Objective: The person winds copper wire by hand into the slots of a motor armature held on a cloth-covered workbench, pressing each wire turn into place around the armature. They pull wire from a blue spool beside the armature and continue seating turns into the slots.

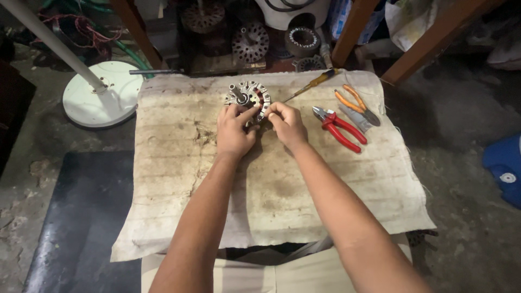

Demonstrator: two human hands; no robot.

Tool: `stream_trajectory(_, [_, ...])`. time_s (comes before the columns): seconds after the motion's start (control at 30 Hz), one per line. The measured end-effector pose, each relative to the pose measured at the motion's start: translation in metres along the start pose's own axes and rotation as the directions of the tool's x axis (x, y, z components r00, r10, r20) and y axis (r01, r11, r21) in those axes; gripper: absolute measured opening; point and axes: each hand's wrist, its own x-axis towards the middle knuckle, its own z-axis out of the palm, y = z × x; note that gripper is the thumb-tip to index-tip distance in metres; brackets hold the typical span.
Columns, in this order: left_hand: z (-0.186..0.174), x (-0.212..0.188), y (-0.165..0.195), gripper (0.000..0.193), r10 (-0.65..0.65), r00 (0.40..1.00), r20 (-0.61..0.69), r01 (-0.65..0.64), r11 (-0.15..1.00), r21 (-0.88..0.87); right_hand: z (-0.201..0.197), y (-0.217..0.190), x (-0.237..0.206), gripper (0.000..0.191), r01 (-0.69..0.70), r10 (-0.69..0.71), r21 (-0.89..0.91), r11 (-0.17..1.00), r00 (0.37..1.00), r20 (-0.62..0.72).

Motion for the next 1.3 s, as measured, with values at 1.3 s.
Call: stream_trajectory(1.3, [-0.001, 0.002, 0.010, 0.062, 0.079, 0.985, 0.152, -0.110, 0.972, 0.210, 0.002, 0.010, 0.014, 0.016, -0.076, -0.041, -0.242, 0.967, 0.894, -0.447])
